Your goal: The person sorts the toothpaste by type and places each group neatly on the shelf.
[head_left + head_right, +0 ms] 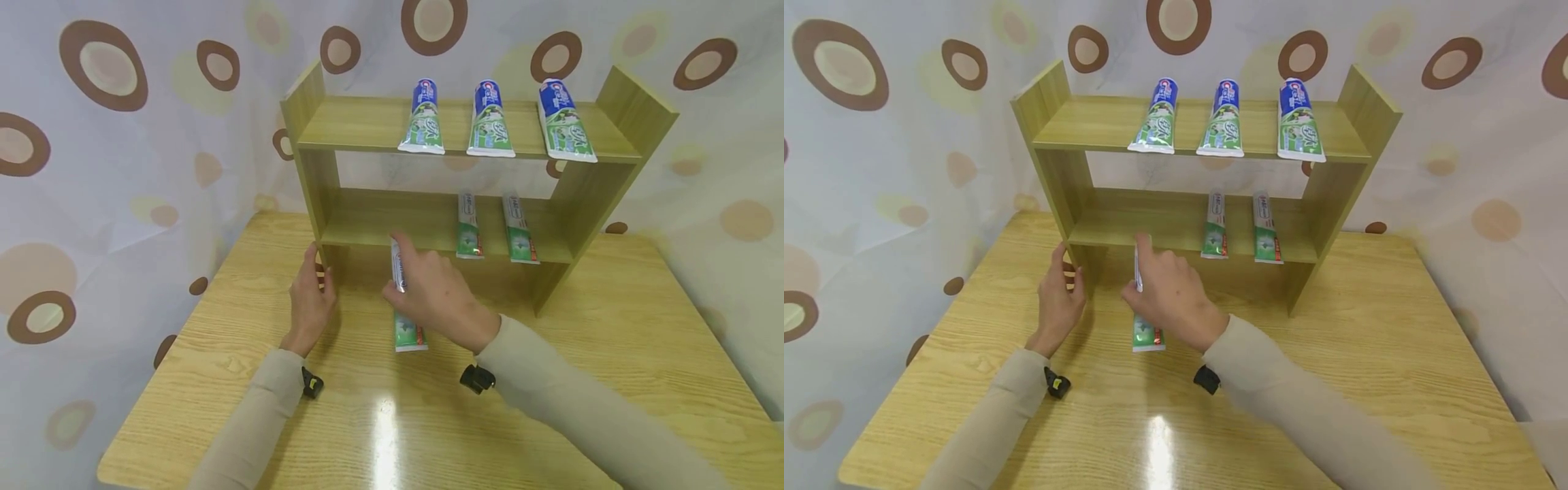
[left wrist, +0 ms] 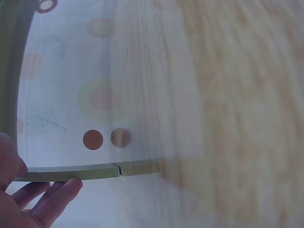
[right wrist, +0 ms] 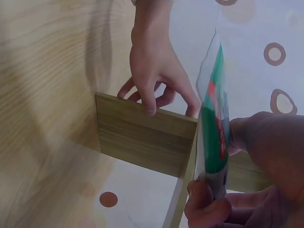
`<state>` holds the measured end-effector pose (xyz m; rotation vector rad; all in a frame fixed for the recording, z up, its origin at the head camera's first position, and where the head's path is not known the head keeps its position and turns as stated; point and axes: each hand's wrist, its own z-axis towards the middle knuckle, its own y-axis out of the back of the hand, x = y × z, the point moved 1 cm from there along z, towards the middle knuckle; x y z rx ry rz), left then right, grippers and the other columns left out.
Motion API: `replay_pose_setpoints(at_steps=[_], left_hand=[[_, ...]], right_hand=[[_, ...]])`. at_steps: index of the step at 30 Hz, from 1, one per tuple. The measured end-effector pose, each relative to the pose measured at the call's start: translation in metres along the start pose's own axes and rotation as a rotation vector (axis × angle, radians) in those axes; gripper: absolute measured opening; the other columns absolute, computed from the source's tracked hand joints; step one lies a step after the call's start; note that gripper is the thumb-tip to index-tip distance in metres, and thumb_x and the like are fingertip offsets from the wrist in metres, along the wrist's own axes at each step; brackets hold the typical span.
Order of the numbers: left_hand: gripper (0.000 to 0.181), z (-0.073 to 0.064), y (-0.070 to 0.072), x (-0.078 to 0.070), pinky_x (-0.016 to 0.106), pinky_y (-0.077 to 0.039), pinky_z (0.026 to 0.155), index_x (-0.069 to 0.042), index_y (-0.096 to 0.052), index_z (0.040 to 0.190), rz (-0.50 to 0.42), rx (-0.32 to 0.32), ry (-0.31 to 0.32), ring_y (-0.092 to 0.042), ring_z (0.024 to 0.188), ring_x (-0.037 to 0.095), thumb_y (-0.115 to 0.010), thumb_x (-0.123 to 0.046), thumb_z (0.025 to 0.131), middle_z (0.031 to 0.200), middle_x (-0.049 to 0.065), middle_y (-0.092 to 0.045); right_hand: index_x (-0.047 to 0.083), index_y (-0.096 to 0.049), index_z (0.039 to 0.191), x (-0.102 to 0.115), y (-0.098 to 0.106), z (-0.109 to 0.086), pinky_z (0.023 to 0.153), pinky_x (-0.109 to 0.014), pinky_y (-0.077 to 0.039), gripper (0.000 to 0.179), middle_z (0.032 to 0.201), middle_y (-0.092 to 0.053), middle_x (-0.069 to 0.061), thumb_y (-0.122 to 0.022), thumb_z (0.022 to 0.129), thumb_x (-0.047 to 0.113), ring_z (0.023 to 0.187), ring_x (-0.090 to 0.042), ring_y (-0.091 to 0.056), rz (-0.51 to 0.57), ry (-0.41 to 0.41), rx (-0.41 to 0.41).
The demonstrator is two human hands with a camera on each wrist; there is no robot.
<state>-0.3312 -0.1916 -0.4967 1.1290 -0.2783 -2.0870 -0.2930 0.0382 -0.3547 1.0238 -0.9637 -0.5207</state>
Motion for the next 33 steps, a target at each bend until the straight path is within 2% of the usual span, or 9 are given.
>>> replay_pose_setpoints(at_steps=[8,15,21,27,30,33], left_hand=[[0.048,0.0,-0.001,0.001,0.054,-0.07,0.075,-0.003,-0.045,0.156,-0.006,0.007,0.008,-0.076,0.094,0.044,-0.057,0.001,0.11,0.11,0.029,-0.071],[0.049,0.0,-0.001,0.001,0.053,-0.07,0.076,-0.002,-0.044,0.157,-0.009,0.01,0.007,-0.076,0.095,0.044,-0.057,0.001,0.11,0.112,0.029,-0.071],[0.049,0.001,0.0,0.001,0.053,-0.07,0.076,-0.001,-0.044,0.157,-0.009,0.009,0.012,-0.076,0.094,0.044,-0.057,0.001,0.109,0.112,0.029,-0.071],[0.048,0.001,0.0,0.001,0.052,-0.07,0.077,-0.002,-0.045,0.155,-0.011,0.02,0.014,-0.076,0.096,0.044,-0.057,0.001,0.109,0.114,0.029,-0.07],[0.048,0.001,0.0,0.002,0.052,-0.07,0.076,-0.002,-0.045,0.155,-0.017,0.015,0.01,-0.076,0.096,0.044,-0.057,0.003,0.109,0.114,0.029,-0.071],[0.048,0.001,0.0,0.002,0.052,-0.07,0.077,-0.002,-0.046,0.154,-0.02,0.013,0.006,-0.076,0.097,0.044,-0.058,0.003,0.109,0.115,0.029,-0.071]], right_hand=[[-0.004,-0.036,0.162,-0.003,0.012,0.01,0.036,-0.019,-0.036,0.077,0.064,-0.064,-0.008,-0.073,0.097,0.016,0.042,-0.011,-0.049,-0.021,-0.016,0.02],[-0.003,-0.032,0.165,-0.005,0.019,0.022,0.035,-0.021,-0.043,0.079,0.069,-0.066,-0.011,-0.069,0.099,0.016,0.044,-0.016,-0.058,-0.011,-0.059,0.045],[-0.005,-0.034,0.164,-0.006,0.023,0.034,0.037,-0.022,-0.038,0.076,0.066,-0.062,-0.008,-0.069,0.1,0.019,0.046,-0.014,-0.051,-0.03,-0.074,0.04],[-0.004,-0.036,0.163,-0.006,0.026,0.046,0.04,-0.022,-0.038,0.075,0.067,-0.061,-0.006,-0.072,0.103,0.022,0.049,-0.014,-0.051,-0.075,-0.07,0.032],[-0.005,-0.037,0.162,-0.008,0.027,0.053,0.043,-0.023,-0.036,0.073,0.07,-0.062,-0.007,-0.071,0.103,0.021,0.051,-0.014,-0.05,-0.098,-0.058,0.019],[-0.006,-0.037,0.161,-0.011,0.028,0.06,0.045,-0.025,-0.04,0.071,0.081,-0.068,-0.012,-0.07,0.103,0.021,0.056,-0.017,-0.055,-0.111,-0.054,0.004]])
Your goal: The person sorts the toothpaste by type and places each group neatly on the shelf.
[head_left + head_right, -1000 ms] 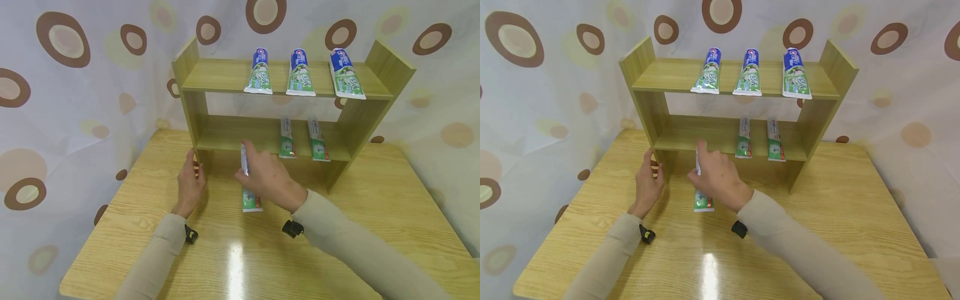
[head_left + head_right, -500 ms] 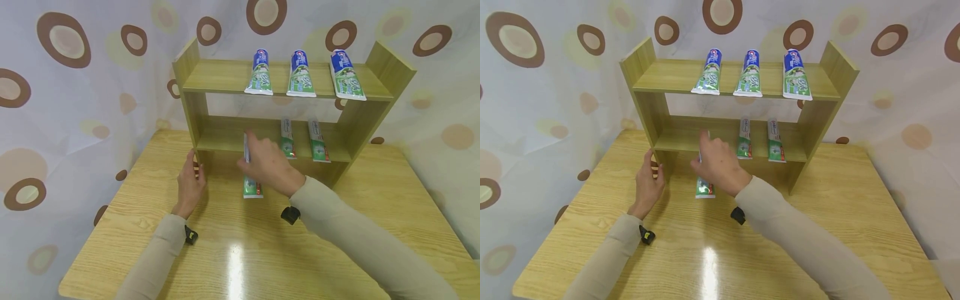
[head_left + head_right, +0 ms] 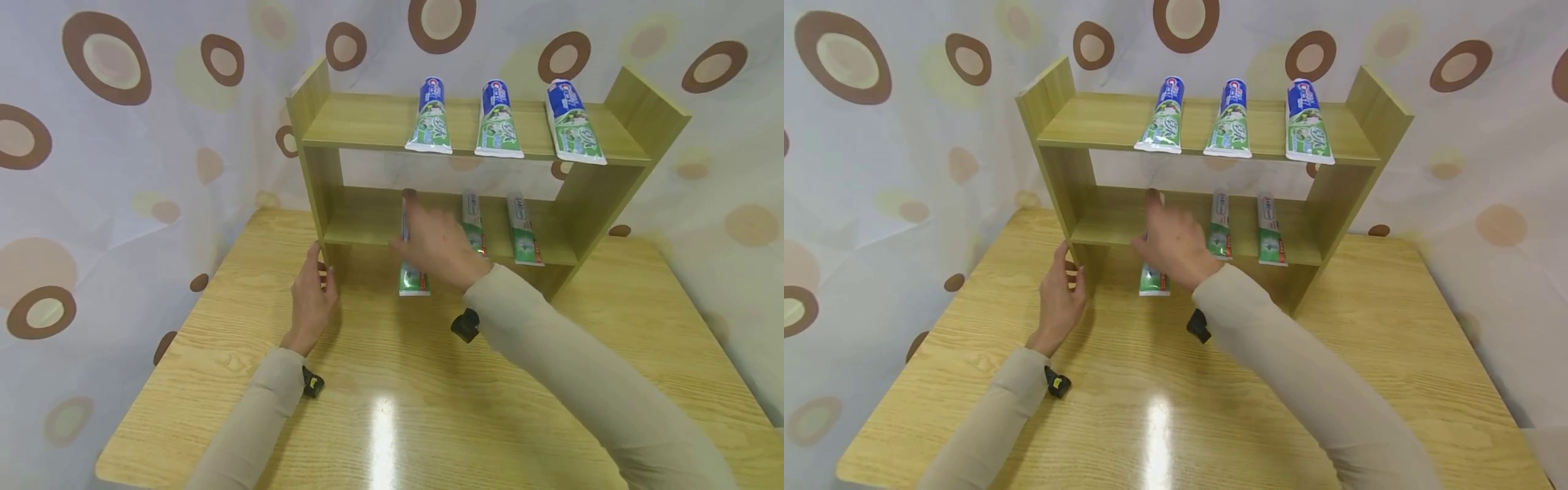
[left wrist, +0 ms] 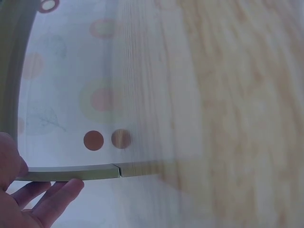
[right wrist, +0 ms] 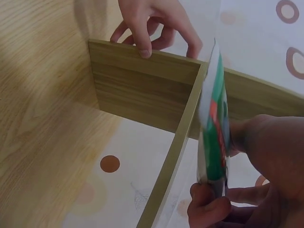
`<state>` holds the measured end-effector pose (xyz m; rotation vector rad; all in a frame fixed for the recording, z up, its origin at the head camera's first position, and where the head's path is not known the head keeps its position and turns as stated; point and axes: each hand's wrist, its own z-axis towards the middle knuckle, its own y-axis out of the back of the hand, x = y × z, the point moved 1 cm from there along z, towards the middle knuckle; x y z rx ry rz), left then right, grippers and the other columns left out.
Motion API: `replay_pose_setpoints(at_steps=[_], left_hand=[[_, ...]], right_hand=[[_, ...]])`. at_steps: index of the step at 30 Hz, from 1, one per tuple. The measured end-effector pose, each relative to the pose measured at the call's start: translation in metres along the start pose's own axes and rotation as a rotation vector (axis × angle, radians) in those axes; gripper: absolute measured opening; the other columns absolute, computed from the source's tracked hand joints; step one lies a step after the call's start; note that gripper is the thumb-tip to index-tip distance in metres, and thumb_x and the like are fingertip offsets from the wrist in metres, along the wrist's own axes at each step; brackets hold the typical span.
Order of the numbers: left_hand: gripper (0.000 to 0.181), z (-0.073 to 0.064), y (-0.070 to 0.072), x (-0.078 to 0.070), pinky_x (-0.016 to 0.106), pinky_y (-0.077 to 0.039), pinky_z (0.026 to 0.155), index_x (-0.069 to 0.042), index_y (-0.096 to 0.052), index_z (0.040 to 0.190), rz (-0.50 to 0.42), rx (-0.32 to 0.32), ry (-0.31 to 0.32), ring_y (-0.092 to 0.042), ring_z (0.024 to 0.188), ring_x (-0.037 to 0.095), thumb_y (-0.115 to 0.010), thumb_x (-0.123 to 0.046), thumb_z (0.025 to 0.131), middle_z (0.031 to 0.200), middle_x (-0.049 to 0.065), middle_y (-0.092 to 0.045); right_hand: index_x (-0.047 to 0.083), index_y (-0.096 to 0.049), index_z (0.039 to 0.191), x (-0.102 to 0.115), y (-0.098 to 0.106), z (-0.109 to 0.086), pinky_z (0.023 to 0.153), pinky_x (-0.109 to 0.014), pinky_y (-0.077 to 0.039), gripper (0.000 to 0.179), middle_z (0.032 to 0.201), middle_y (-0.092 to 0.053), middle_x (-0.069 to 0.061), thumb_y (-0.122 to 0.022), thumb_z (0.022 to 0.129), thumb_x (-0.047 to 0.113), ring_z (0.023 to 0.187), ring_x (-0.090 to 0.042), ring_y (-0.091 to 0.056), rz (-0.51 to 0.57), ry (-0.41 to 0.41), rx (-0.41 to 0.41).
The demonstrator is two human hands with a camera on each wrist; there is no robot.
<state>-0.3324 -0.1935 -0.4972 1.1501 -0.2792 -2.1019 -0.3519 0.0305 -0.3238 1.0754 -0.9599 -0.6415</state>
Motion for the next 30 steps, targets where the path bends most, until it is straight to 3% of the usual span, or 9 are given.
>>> replay_pose_setpoints(at_steps=[5,11,15,19,24,30], left_hand=[[0.047,0.001,0.0,0.0,0.051,-0.071,0.077,-0.003,-0.047,0.154,0.004,0.001,-0.001,-0.076,0.097,0.043,-0.058,0.003,0.109,0.115,0.029,-0.072],[0.046,0.001,0.0,0.0,0.051,-0.071,0.075,-0.002,-0.047,0.153,-0.002,0.003,-0.01,-0.077,0.096,0.043,-0.057,0.003,0.109,0.115,0.029,-0.072],[0.046,0.001,0.001,0.0,0.05,-0.071,0.074,-0.002,-0.047,0.153,-0.007,0.007,0.0,-0.077,0.095,0.043,-0.057,0.004,0.109,0.115,0.029,-0.072],[0.047,0.001,0.001,0.001,0.05,-0.071,0.074,-0.003,-0.047,0.154,-0.005,0.01,0.012,-0.077,0.095,0.043,-0.057,0.003,0.109,0.115,0.028,-0.072],[0.047,0.0,0.0,0.003,0.049,-0.071,0.074,-0.003,-0.047,0.155,0.0,0.014,0.023,-0.078,0.093,0.042,-0.057,0.003,0.109,0.113,0.028,-0.072],[0.048,-0.001,0.0,0.003,0.05,-0.071,0.072,-0.003,-0.046,0.155,0.003,0.014,0.025,-0.079,0.09,0.043,-0.058,0.002,0.109,0.11,0.028,-0.071]], right_hand=[[-0.008,-0.036,0.162,-0.004,0.001,0.011,0.052,-0.027,-0.051,0.075,0.098,-0.074,-0.018,-0.071,0.103,0.022,0.067,-0.022,-0.063,0.007,-0.007,0.005],[-0.005,-0.031,0.167,-0.01,0.0,0.026,0.048,-0.024,-0.041,0.076,0.074,-0.058,-0.004,-0.065,0.105,0.022,0.056,-0.013,-0.048,0.055,-0.083,0.057],[-0.003,-0.029,0.168,-0.013,-0.003,0.036,0.046,-0.023,-0.038,0.075,0.071,-0.051,-0.002,-0.059,0.104,0.02,0.054,-0.012,-0.044,0.093,-0.122,0.074],[-0.001,-0.027,0.169,-0.014,-0.005,0.044,0.047,-0.024,-0.041,0.076,0.08,-0.059,-0.009,-0.056,0.102,0.02,0.056,-0.015,-0.049,0.115,-0.14,0.08],[0.001,-0.023,0.171,-0.012,-0.006,0.047,0.055,-0.028,-0.055,0.077,0.1,-0.07,-0.019,-0.055,0.103,0.02,0.066,-0.022,-0.063,0.142,-0.179,0.108],[-0.004,-0.022,0.169,-0.018,-0.014,0.057,0.051,-0.027,-0.054,0.078,0.092,-0.069,-0.019,-0.054,0.1,0.015,0.059,-0.02,-0.062,0.182,-0.213,0.128]])
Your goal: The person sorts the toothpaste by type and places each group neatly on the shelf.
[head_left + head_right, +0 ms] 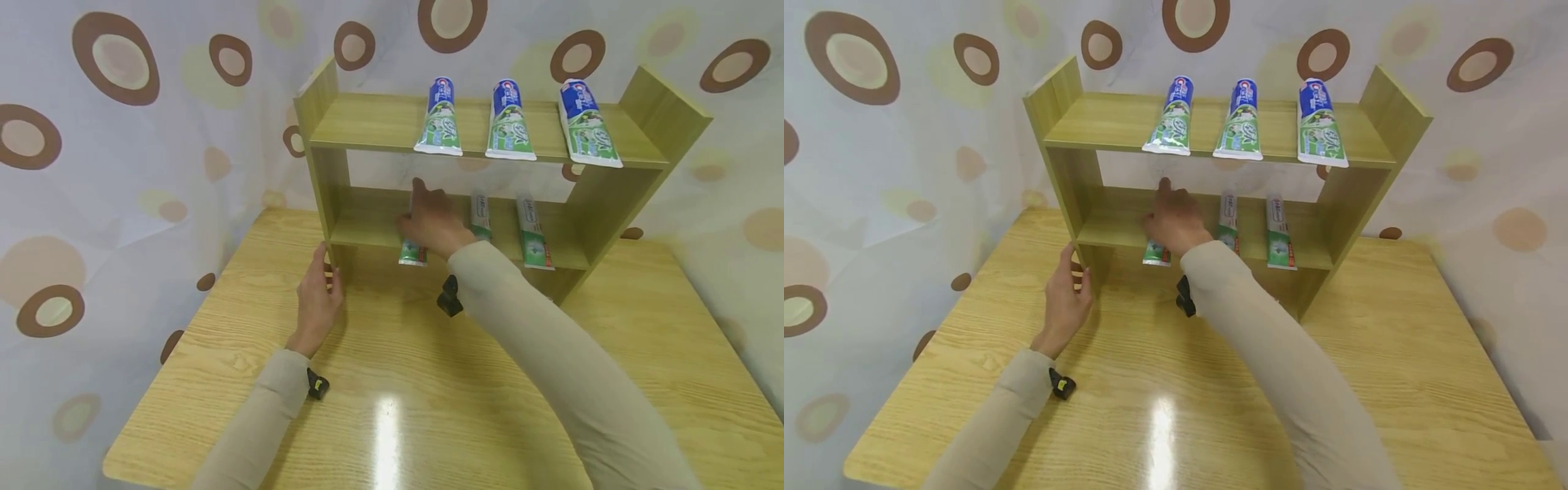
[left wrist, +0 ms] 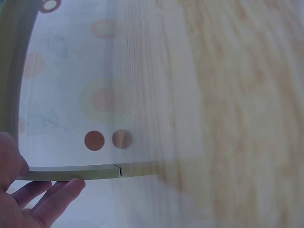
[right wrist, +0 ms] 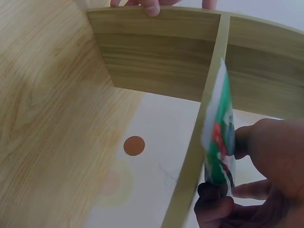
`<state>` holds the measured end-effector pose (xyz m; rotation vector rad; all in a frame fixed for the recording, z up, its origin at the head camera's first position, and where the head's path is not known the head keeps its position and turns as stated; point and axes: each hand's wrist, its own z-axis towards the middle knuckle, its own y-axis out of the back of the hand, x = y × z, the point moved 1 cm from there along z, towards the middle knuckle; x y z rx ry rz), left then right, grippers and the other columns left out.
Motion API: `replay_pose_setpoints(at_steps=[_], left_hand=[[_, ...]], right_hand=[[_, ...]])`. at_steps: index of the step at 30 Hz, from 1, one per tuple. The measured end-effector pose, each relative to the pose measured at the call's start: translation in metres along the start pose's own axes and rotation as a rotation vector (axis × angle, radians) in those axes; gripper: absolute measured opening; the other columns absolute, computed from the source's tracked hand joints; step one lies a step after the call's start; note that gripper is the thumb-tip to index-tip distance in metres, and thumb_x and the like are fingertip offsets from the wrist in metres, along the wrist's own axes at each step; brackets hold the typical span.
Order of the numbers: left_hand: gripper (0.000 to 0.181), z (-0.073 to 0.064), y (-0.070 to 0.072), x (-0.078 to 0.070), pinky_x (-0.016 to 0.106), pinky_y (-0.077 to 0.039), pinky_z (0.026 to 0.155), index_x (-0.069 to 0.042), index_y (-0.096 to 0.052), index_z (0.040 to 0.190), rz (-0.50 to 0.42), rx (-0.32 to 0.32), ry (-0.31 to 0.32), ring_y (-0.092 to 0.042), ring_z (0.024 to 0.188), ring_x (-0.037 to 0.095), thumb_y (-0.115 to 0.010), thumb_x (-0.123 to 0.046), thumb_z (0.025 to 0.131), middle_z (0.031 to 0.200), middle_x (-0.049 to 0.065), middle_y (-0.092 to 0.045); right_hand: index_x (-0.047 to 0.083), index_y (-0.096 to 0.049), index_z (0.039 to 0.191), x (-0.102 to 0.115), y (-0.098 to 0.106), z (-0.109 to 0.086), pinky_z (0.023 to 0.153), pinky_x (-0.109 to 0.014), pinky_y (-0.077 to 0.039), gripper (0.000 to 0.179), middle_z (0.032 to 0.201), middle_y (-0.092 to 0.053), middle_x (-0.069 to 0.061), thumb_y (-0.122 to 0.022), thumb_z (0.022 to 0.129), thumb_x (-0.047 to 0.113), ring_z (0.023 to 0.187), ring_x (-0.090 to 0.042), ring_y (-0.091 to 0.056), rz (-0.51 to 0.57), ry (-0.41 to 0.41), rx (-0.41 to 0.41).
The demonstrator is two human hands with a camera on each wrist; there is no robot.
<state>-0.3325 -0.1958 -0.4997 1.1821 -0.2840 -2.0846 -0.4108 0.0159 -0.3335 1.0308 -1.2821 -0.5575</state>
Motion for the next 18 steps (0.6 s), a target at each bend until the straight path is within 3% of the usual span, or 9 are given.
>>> replay_pose_setpoints(at_steps=[3,8,12,14,18], left_hand=[[0.047,0.0,0.0,0.0,0.05,-0.071,0.072,-0.002,-0.046,0.155,0.004,-0.002,-0.004,-0.079,0.09,0.044,-0.058,0.001,0.109,0.11,0.028,-0.071],[0.047,0.001,-0.003,0.0,0.05,-0.071,0.072,-0.003,-0.047,0.155,-0.002,0.001,0.008,-0.079,0.091,0.044,-0.058,0.001,0.109,0.111,0.028,-0.072],[0.048,0.0,-0.004,-0.001,0.051,-0.071,0.073,-0.004,-0.047,0.155,-0.025,0.002,0.009,-0.079,0.092,0.044,-0.058,0.002,0.109,0.113,0.029,-0.072],[0.048,0.0,-0.004,-0.002,0.051,-0.071,0.074,-0.003,-0.046,0.156,-0.026,0.007,0.007,-0.079,0.093,0.044,-0.057,0.001,0.109,0.114,0.029,-0.072],[0.049,0.0,-0.002,-0.002,0.052,-0.071,0.076,-0.001,-0.045,0.157,-0.007,0.0,0.007,-0.078,0.093,0.045,-0.058,0.0,0.109,0.113,0.029,-0.071]], right_hand=[[-0.007,-0.032,0.162,-0.001,-0.003,0.003,0.05,-0.028,-0.055,0.068,0.09,-0.069,-0.018,-0.054,0.101,0.013,0.058,-0.02,-0.062,-0.004,-0.001,-0.008],[-0.004,-0.05,0.136,-0.013,-0.013,0.018,0.056,-0.033,-0.061,0.038,0.094,-0.069,-0.017,-0.054,0.104,0.016,0.068,-0.025,-0.068,-0.026,-0.002,-0.063],[-0.004,-0.05,0.138,-0.024,-0.023,0.034,0.06,-0.034,-0.063,0.039,0.1,-0.069,-0.018,-0.053,0.108,0.022,0.076,-0.027,-0.07,-0.025,-0.03,-0.089],[-0.004,-0.05,0.138,-0.023,-0.023,0.033,0.06,-0.034,-0.063,0.04,0.1,-0.069,-0.018,-0.053,0.108,0.022,0.076,-0.027,-0.07,-0.038,-0.04,-0.096],[-0.004,-0.051,0.139,-0.003,-0.009,0.005,0.062,-0.034,-0.061,0.042,0.097,-0.07,-0.017,-0.052,0.111,0.027,0.076,-0.026,-0.069,-0.058,-0.046,-0.12]])
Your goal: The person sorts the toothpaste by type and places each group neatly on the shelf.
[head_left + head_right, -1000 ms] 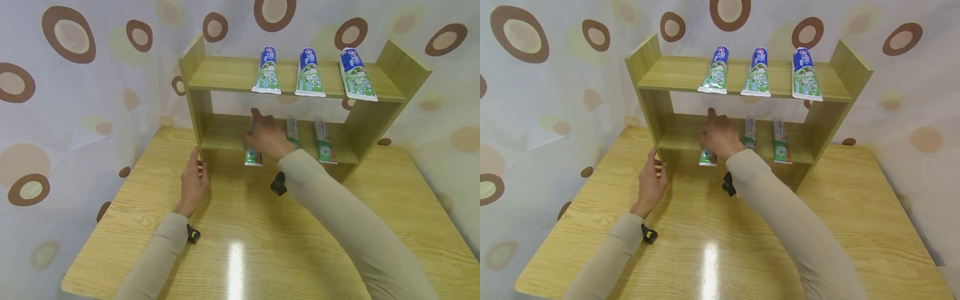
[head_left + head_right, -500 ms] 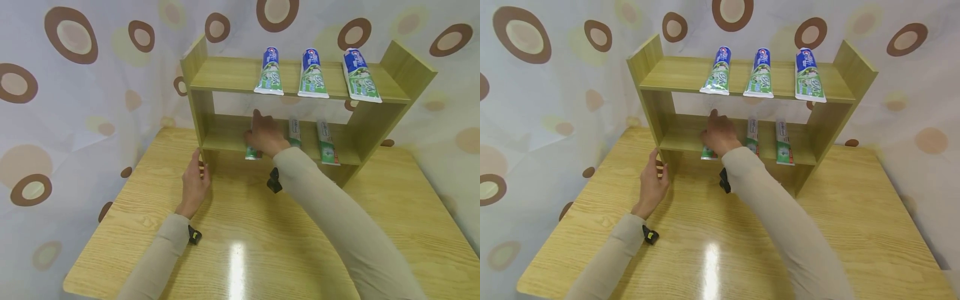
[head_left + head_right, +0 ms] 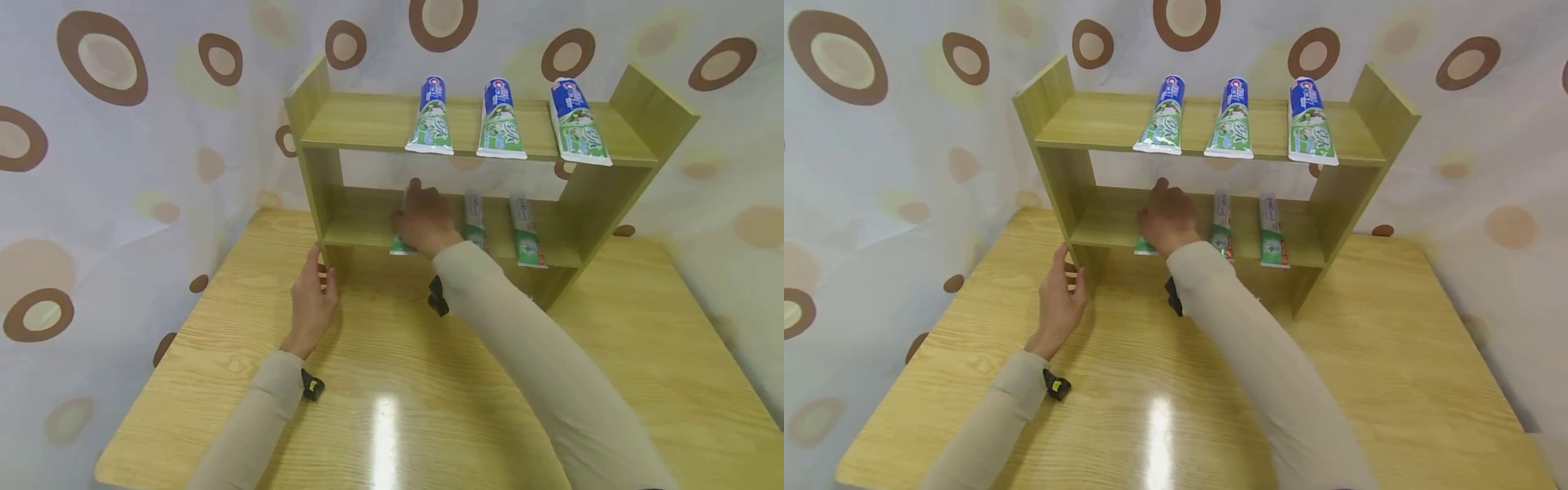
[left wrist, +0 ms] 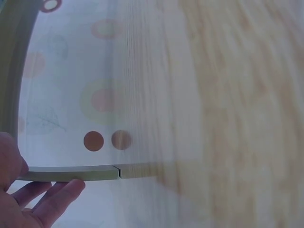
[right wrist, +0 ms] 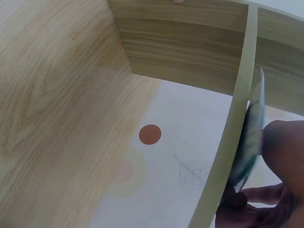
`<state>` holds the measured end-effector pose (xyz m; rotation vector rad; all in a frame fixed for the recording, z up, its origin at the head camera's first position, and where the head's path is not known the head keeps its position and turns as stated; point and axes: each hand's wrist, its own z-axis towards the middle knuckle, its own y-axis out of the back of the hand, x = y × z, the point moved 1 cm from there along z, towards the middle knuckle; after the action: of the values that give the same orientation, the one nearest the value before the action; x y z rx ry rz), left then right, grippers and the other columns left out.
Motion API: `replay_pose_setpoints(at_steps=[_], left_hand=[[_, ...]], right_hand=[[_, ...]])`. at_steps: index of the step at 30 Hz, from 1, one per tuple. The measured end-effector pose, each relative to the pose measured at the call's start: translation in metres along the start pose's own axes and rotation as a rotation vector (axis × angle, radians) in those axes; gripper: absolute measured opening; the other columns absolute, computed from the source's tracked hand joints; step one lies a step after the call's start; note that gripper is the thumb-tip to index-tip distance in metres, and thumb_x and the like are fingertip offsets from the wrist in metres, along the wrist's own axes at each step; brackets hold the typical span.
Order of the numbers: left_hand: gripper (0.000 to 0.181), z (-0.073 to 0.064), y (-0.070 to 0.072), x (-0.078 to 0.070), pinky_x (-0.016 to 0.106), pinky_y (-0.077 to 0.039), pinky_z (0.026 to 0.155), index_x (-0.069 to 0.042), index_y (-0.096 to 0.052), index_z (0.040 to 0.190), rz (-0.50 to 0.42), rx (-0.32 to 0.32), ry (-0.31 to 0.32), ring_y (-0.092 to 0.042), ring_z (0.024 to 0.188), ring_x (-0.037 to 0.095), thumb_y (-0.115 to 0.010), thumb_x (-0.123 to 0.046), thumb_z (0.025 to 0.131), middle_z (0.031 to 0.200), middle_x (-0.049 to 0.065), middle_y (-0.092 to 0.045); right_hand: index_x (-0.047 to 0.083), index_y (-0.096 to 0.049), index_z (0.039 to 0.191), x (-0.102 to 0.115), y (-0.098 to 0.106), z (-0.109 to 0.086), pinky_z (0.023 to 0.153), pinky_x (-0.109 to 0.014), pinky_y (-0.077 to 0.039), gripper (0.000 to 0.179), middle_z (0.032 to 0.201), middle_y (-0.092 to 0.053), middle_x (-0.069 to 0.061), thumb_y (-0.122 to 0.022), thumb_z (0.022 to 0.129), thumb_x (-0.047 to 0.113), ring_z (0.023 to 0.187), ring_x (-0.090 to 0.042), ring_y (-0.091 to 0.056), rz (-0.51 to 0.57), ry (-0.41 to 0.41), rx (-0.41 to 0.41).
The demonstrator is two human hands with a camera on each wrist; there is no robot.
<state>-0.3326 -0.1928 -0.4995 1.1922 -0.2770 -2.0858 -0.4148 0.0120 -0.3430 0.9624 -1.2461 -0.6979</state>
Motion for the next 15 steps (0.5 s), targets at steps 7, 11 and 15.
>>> replay_pose_setpoints(at_steps=[7,11,15], left_hand=[[0.049,0.003,0.0,0.0,0.052,-0.071,0.076,-0.001,-0.046,0.156,-0.001,-0.012,-0.023,-0.077,0.095,0.044,-0.058,0.001,0.109,0.114,0.029,-0.071],[0.051,0.001,-0.001,-0.001,0.052,-0.071,0.08,-0.001,-0.045,0.158,-0.006,0.013,-0.002,-0.076,0.1,0.044,-0.058,0.002,0.109,0.118,0.03,-0.071],[0.055,-0.004,0.002,-0.007,0.053,-0.07,0.086,0.001,-0.039,0.161,0.0,0.042,0.034,-0.074,0.107,0.045,-0.059,-0.002,0.109,0.128,0.029,-0.067]], right_hand=[[-0.001,-0.043,0.159,-0.003,0.012,-0.015,0.06,-0.036,-0.054,0.072,0.109,-0.071,-0.018,-0.044,0.113,0.055,0.08,-0.026,-0.066,0.023,0.031,-0.107],[-0.002,-0.052,0.154,-0.012,0.018,-0.035,0.048,-0.035,-0.046,0.068,0.087,-0.074,-0.014,-0.048,0.113,0.052,0.061,-0.023,-0.061,0.003,0.161,-0.242],[0.0,-0.057,0.15,-0.022,0.02,-0.061,0.052,-0.035,-0.046,0.063,0.078,-0.068,-0.01,-0.052,0.113,0.05,0.062,-0.022,-0.059,-0.002,0.258,-0.306]])
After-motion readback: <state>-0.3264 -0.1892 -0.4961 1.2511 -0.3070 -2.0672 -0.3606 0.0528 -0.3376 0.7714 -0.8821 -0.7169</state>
